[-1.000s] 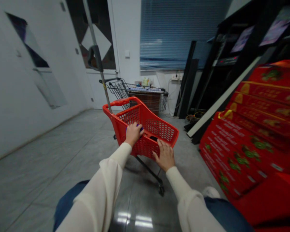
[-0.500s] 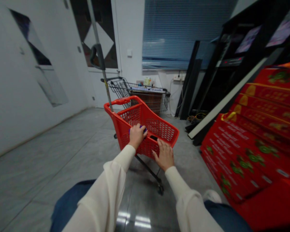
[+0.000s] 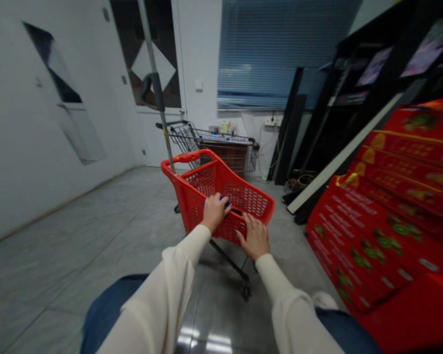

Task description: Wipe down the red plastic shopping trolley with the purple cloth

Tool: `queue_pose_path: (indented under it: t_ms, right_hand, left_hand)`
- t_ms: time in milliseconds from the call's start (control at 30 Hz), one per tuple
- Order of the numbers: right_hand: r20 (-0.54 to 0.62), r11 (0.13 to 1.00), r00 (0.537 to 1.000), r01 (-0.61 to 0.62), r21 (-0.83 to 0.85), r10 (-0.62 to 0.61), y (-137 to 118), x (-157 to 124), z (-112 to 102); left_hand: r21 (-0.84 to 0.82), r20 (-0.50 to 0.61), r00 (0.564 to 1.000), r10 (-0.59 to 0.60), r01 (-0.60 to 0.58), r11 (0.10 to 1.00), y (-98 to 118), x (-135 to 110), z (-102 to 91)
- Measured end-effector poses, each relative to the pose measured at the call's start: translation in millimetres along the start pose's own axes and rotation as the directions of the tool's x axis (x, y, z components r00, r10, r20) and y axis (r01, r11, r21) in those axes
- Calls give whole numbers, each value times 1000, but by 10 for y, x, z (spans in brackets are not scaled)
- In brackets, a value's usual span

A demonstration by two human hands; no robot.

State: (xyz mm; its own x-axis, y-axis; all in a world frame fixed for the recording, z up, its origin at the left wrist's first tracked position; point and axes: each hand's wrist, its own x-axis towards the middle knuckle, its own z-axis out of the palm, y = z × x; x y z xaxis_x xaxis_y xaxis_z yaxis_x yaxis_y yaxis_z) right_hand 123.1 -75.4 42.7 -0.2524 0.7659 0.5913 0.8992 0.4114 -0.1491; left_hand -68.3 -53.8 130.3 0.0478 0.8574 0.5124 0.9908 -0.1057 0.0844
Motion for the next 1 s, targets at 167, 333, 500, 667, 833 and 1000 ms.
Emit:
queue_pose_path:
  t_ms: [167,333,500,667,833,1000]
  right_hand:
    - [52,999,998,46,-9,-45,30,51,-30]
    - [5,999,1000,9,-43,-9,-72,1,-24]
    - [-7,999,1000,-20,-44,20,-281,-111,-69]
    - [114,991,986,117,68,-125,60,15,-248]
    - [258,961,928,238,139,-267,423,252,-277]
    - [268,976,939,203,77,-217,379,315,-241]
  left_hand:
    - [-43,0,987,160,-160,986,142,-33,94]
    - [-9,-80,997,-19,18,1000,-262,38,96]
    - [-108,-119,989,84,-97,989,-130,-178,140]
    - [-118,-119,982,148,-162,980,-164,-220,121]
    - [-143,-168,986,-20,-4,990,2,-243,206]
    - [-137,-138,976,169,-188,973,190,-279,298]
